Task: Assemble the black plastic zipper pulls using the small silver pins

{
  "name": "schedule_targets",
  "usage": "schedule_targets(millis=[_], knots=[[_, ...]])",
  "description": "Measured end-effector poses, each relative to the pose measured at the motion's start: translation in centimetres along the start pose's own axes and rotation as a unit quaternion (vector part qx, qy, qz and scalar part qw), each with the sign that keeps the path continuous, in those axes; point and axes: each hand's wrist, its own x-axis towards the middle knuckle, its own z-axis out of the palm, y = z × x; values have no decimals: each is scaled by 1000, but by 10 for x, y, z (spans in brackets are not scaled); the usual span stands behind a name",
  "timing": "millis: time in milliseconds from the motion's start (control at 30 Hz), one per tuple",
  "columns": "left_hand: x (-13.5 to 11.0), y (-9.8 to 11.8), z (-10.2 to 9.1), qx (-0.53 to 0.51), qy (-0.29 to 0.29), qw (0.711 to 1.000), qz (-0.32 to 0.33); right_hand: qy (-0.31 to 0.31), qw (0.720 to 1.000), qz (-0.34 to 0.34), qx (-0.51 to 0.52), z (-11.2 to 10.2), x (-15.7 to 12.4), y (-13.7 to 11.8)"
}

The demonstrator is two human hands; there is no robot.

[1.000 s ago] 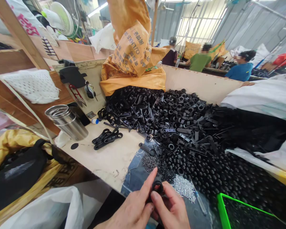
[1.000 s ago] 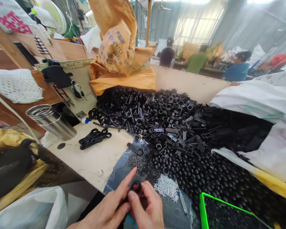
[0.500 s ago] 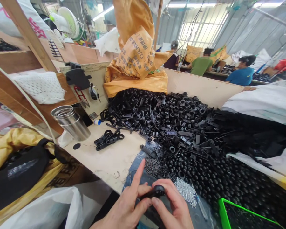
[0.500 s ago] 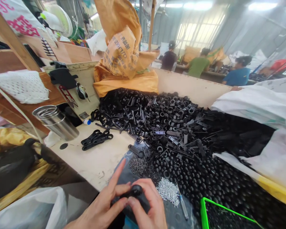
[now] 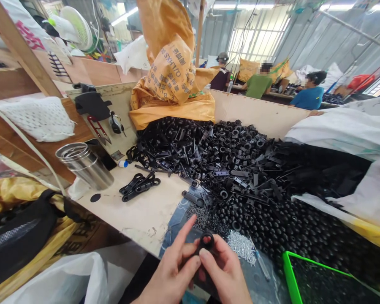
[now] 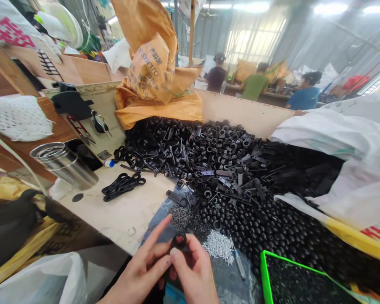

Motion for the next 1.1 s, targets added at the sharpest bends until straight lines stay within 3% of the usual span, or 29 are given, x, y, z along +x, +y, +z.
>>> schedule_targets(millis=[100,167,300,367,433,467,500,600,667,733,833,933,1100], knots=[[9,15,1,-160,35,985,-55,31,996,-78,14,-1,3,-7],[14,21,1,-202,47,976,-64,51,996,-75,27,2,4,-4],[13,15,-3,-180,35,979,-93,19,991,58,123,9,5,18],[11,6,-15,-142,32,985,-92,24,995,43,91,3,6,28],[13,-5,-34,-73,39,995,-51,64,996,-25,-63,-10,6,31],[15,-10,-44,-22,55,998,-11,76,979,-73,-176,-19,6,30],[18,-15,-54,43,78,995,36,81,943,-125,-298,-27,4,28],[29,-29,-67,282,76,945,146,56,794,-243,-554,-48,-3,15],[36,-39,-60,427,15,873,235,74,754,-259,-599,-63,-8,2],[42,-48,-44,514,-31,794,324,128,743,-243,-611,-82,-13,-15],[48,-57,-22,566,-34,722,396,216,665,-236,-675,-115,-20,-38],[47,-54,-6,588,-27,704,396,220,599,-236,-733,-138,-20,-49],[50,-22,36,544,-53,751,371,218,585,-246,-741,-140,-19,-45]])
